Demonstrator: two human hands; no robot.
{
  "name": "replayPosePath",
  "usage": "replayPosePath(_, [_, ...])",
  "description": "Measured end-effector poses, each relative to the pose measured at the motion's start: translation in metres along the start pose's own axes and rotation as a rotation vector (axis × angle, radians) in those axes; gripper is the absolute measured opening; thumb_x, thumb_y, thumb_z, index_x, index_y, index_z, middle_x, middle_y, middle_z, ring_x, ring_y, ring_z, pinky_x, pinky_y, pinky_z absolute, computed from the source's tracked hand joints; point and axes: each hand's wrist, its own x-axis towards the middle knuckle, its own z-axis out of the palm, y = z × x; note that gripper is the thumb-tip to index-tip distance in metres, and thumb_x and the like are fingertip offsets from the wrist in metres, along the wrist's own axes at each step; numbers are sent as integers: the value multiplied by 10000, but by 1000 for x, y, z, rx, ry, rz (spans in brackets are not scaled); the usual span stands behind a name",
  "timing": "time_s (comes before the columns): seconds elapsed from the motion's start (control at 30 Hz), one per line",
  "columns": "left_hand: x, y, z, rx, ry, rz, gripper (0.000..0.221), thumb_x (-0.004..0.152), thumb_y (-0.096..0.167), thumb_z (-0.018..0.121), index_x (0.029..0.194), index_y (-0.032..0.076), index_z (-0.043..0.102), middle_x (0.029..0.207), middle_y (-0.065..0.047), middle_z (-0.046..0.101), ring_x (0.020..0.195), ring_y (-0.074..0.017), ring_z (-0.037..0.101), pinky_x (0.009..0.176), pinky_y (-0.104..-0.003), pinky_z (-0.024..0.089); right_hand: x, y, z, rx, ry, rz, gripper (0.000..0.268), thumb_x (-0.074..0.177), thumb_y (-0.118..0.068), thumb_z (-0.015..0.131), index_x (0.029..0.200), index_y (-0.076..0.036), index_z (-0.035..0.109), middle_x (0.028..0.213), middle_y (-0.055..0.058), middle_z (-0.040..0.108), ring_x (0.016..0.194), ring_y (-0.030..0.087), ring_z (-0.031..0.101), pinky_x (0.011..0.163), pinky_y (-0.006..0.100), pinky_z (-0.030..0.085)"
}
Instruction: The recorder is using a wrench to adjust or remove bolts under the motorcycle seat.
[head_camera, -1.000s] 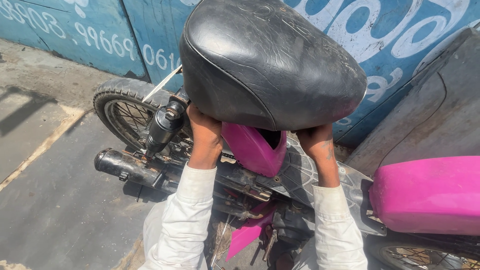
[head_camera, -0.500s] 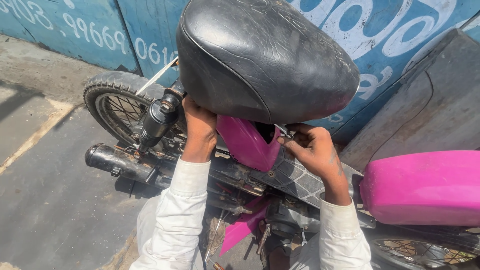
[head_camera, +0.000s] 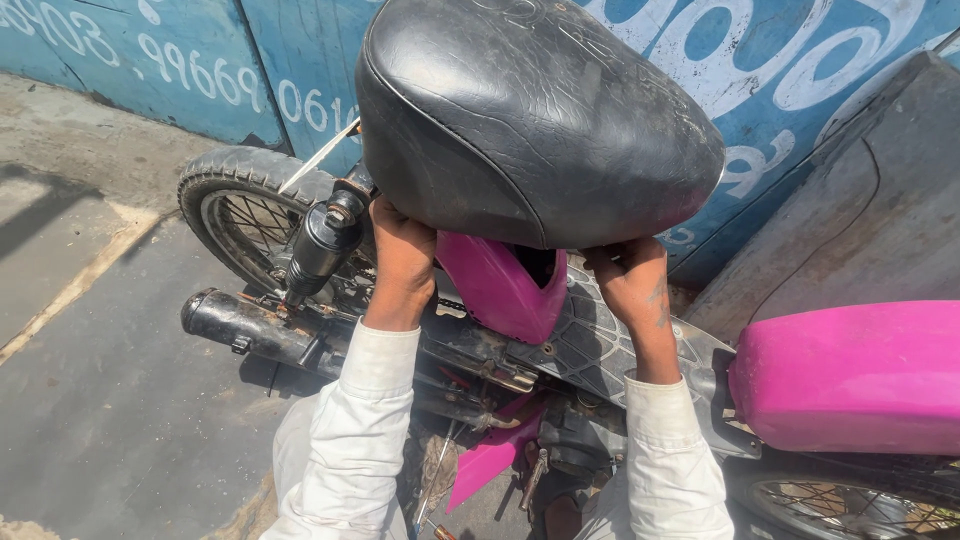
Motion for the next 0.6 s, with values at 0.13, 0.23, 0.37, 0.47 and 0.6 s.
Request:
replayPosePath(0.13, [-1, 1, 0, 59, -20, 19, 110, 902, -145, 641, 975, -73, 683, 946, -124, 750, 841, -168, 728, 734, -289, 601, 8, 11, 7, 82, 139, -2, 92, 856, 31, 700, 937, 54, 735, 819, 137, 771, 704, 167, 755, 640, 285, 578])
replayPosePath(0.23, [-1, 0, -1, 65, -15, 16, 125, 889, -155, 634, 955, -62, 686, 933, -114, 749, 828, -158, 723, 724, -284, 596, 14, 22, 8, 61, 195, 15, 99, 841, 84, 666, 890, 61, 750, 767, 142, 764, 659, 176, 746, 604, 295, 568])
replayPosePath(0.37, [-1, -4, -2, 55, 9, 16, 154, 875, -164, 600, 937, -57, 690, 920, -98, 748, 817, -141, 716, 731, -272, 581, 23, 42, 16, 197, 267, 141, 213, 898, 107, 504, 942, 68, 708, 782, 171, 747, 669, 227, 735, 594, 349, 556])
replayPosePath(0.47, [1, -14, -13, 35, -37, 23, 145, 924, -156, 574, 906, -74, 693, 869, -101, 734, 773, -145, 683, 701, -276, 548, 37, 64, 25, -72, 384, -397, 215, 841, 99, 720, 1054, 99, 686, 988, 219, 738, 921, 325, 736, 786, 417, 570])
replayPosePath(0.6, [-2, -8, -10, 96, -33, 16, 172, 875, -159, 544, 902, -66, 687, 861, -86, 734, 766, -129, 672, 678, -263, 531, 48, 84, 32, -388, 394, -637, 228, 871, 61, 735, 1092, 84, 683, 1043, 236, 714, 993, 411, 698, 866, 474, 549])
